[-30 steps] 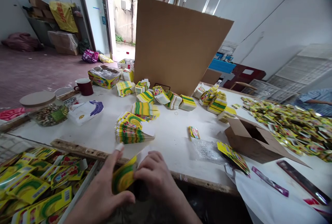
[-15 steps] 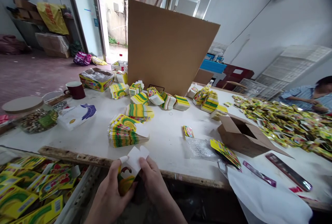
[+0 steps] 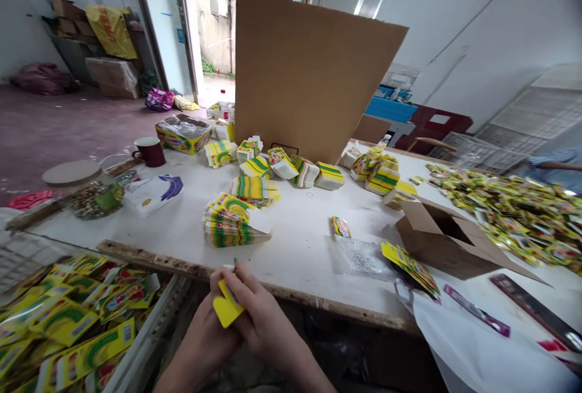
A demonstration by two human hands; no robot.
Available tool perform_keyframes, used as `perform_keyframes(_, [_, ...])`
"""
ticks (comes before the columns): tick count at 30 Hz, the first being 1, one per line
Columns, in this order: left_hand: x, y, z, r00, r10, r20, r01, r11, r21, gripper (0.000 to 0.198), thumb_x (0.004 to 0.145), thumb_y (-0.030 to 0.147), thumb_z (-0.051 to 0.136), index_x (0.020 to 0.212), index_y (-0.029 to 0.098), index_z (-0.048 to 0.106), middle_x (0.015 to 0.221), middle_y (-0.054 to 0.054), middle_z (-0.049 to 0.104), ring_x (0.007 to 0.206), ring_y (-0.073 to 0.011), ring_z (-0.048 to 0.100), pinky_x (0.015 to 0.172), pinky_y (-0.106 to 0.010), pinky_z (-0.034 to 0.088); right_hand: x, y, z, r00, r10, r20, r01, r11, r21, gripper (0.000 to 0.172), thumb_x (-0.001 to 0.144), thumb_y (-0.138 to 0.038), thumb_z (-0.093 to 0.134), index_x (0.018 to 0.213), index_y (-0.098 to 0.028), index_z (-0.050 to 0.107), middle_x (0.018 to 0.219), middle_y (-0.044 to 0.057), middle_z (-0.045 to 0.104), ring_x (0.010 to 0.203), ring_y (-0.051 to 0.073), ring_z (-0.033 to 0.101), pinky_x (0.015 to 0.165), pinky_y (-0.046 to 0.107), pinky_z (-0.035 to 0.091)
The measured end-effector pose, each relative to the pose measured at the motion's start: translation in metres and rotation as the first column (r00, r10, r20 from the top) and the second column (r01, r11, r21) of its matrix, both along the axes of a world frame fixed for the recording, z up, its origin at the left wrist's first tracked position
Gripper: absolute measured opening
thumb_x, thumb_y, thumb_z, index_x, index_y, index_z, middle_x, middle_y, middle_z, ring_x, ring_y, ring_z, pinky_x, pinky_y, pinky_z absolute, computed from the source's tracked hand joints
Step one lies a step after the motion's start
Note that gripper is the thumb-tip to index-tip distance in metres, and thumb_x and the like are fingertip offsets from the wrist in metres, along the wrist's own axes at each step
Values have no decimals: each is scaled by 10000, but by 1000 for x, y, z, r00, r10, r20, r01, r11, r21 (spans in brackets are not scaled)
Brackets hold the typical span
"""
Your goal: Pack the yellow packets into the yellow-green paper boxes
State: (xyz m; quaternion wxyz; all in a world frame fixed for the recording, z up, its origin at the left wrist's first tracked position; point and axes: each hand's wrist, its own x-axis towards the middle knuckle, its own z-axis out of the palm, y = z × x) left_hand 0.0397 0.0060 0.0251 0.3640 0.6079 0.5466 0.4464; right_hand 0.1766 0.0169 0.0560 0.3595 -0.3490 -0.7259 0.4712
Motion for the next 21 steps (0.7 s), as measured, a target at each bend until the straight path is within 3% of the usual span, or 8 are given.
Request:
perform_keyframes(3, [1, 1, -7, 995, 52, -89, -45, 996, 72, 493, 643, 231, 640, 1112, 164, 504, 1130, -178, 595, 1034, -321, 604, 879, -441, 493, 4, 4, -7, 995, -76, 70, 71, 995, 65, 506, 871, -83, 433, 1327, -281, 526, 1438, 61, 453, 1333, 210, 415, 1102, 374, 326])
perform_keyframes(5, [-2, 1, -9, 979, 96, -180, -86, 994, 62, 612, 636, 220, 649, 1203, 154, 426, 1193, -176, 563, 1099, -320, 566, 921, -466, 469, 9, 11, -16, 988, -130, 83, 123, 988, 89, 480, 888, -102, 415, 1336, -237, 521, 1414, 103, 478, 1322, 214, 430, 1096, 383, 338])
perform_keyframes(8, [-11, 2, -3, 951, 70, -303, -84, 996, -33, 569, 679, 257, 638, 1197, 168, 420, 1163, -135, 592, 1082, -301, 574, 920, -459, 464, 14, 19, -26, 982, -43, 185, 18, 991, 136, 503, 909, -198, 475, 1408, -193, 421, 1492, 151, 348, 1380, 250, 332, 1103, 404, 325])
perform_keyframes(10, [-18, 3, 4, 941, 22, -338, -52, 995, -80, 573, 701, 302, 641, 1209, 180, 405, 1167, -118, 602, 1074, -285, 581, 914, -432, 464, 16, 22, -27, 963, 10, 269, -51, 988, 148, 452, 912, -231, 492, 1361, -185, 489, 1509, 163, 308, 1380, 276, 327, 1093, 405, 339])
perform_keyframes(14, [-26, 5, 17, 945, -77, -317, 32, 989, -146, 653, 699, 313, 659, 1258, 211, 336, 1151, -66, 628, 1034, -239, 606, 890, -362, 469, 21, 26, -16, 941, 19, 337, -70, 987, 141, 287, 932, -225, 456, 1128, -194, 663, 1399, 146, 458, 1286, 261, 460, 1028, 365, 411])
perform_keyframes(19, [-25, 0, 22, 940, -152, -304, 103, 980, -171, 750, 641, 250, 696, 1284, 227, 310, 1125, -35, 643, 996, -216, 623, 868, -319, 472, 30, 29, 2, 929, 166, 331, -208, 973, 97, 194, 899, -210, 534, 1031, -235, 675, 1265, 80, 551, 1127, 207, 564, 973, 322, 440])
perform_keyframes(21, [-22, -2, 20, 927, -123, -355, 74, 986, -148, 713, 672, 262, 668, 1288, 203, 313, 1137, -66, 638, 1012, -237, 617, 876, -350, 472, 29, 26, -1, 945, 132, 299, -164, 983, 83, 254, 869, -179, 562, 1107, -232, 632, 1298, 84, 529, 1183, 218, 521, 1010, 345, 410])
